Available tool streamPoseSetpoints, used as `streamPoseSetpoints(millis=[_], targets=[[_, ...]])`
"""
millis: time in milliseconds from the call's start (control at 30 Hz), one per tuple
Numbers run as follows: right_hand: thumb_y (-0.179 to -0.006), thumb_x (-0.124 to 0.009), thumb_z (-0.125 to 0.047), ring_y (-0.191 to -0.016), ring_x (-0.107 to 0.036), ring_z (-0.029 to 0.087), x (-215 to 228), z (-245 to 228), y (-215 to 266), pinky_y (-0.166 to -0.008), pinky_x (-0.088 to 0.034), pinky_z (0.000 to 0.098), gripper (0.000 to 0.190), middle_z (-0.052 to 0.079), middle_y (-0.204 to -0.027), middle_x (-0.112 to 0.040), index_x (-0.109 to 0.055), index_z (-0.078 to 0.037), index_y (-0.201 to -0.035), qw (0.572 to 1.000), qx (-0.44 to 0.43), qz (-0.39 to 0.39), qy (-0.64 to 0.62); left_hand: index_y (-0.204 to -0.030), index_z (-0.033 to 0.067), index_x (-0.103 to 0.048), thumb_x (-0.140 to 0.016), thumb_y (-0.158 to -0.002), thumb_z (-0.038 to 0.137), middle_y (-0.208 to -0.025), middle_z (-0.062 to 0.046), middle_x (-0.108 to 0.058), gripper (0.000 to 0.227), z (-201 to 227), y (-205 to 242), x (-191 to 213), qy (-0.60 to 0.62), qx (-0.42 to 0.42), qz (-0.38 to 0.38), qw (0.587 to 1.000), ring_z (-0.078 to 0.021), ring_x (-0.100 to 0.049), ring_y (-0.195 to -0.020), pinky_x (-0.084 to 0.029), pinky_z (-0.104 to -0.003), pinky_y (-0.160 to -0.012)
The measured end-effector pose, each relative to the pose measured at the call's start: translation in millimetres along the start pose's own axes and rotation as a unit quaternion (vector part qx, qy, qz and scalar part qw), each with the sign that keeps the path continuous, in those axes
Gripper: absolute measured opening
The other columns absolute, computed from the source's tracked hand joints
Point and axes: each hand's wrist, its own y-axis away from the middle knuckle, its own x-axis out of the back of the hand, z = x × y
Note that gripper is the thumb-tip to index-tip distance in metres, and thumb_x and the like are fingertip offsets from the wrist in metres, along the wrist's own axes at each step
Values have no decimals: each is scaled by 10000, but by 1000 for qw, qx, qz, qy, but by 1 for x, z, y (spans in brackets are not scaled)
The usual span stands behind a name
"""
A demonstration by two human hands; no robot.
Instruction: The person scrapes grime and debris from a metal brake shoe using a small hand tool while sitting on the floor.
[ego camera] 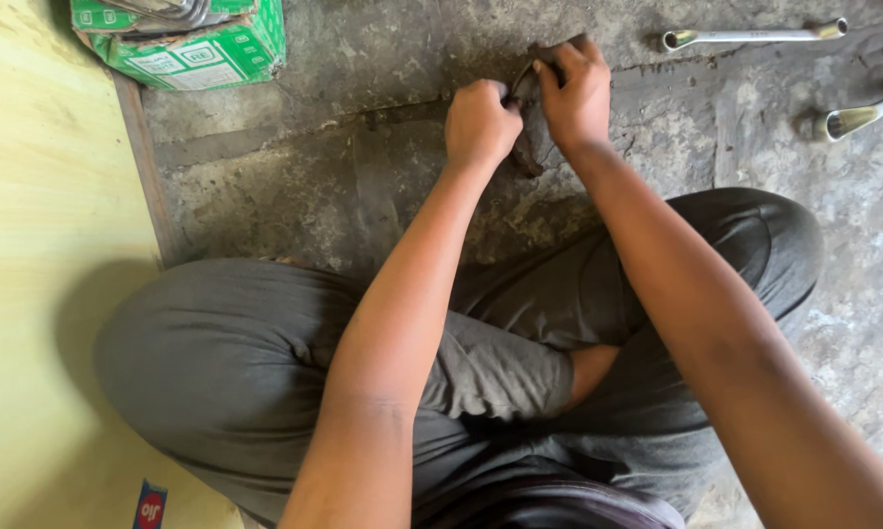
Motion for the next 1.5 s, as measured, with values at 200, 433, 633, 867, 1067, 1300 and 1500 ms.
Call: streamPoseSetpoints(millis=[200,433,633,867,1067,1300,1500], targets=[[-983,-706,4,-854,-704,302,1,2,7,-765,-593,407,151,207,-1044,-704,-753,21,-1126,998,6,-54,-1,-850,55,-772,-750,-805,230,-834,-239,-720,182,-2,1,-3,15,-8,3,1000,-438,-703,-830,-552,-519,-746],[-1031,-705,-15,-876,-709,307,4,0,-1,-790,-593,405,77,185,-1024,-716,-739,19,-1091,996,52,-69,12,-861,34,-771,-749,-776,182,-844,-242,-726,173,-12,-6,-13,43,-44,20,998,-417,-721,-836,-568,-493,-752],[-960,-671,54,-920,-676,406,8,3,11,-799,-547,450,182,244,-1041,-692,-724,57,-1134,996,72,-37,-30,-867,18,-765,-750,-805,183,-844,-248,-721,178,-16,0,-12,36,-34,11,999,-423,-711,-834,-556,-494,-751],[-954,-630,81,-965,-679,429,5,4,9,-846,-536,458,87,228,-1007,-696,-687,27,-991,999,50,1,21,-830,13,-750,-728,-756,127,-841,-261,-715,137,-19,1,-9,34,-55,26,998,-441,-695,-837,-555,-511,-764],[-976,-634,69,-946,-659,429,-4,33,11,-810,-526,493,129,250,-1021,-680,-699,19,-1076,998,51,25,-1,-845,27,-757,-734,-761,158,-843,-256,-720,157,-21,-2,-17,55,-78,34,995,-438,-704,-834,-564,-501,-762],[-949,-669,21,-930,-640,463,-2,40,13,-806,-518,516,30,252,-979,-656,-671,30,-977,993,103,-3,53,-861,42,-761,-732,-809,190,-850,-225,-728,159,-14,2,-17,53,-55,8,997,-411,-726,-822,-563,-494,-746],[-985,-667,-13,-929,-637,456,0,28,17,-821,-522,512,129,261,-1041,-656,-723,12,-1098,994,101,-22,38,-810,14,-745,-739,-746,142,-853,-234,-725,144,-13,-1,-18,23,-75,41,996,-422,-718,-855,-572,-496,-760]])
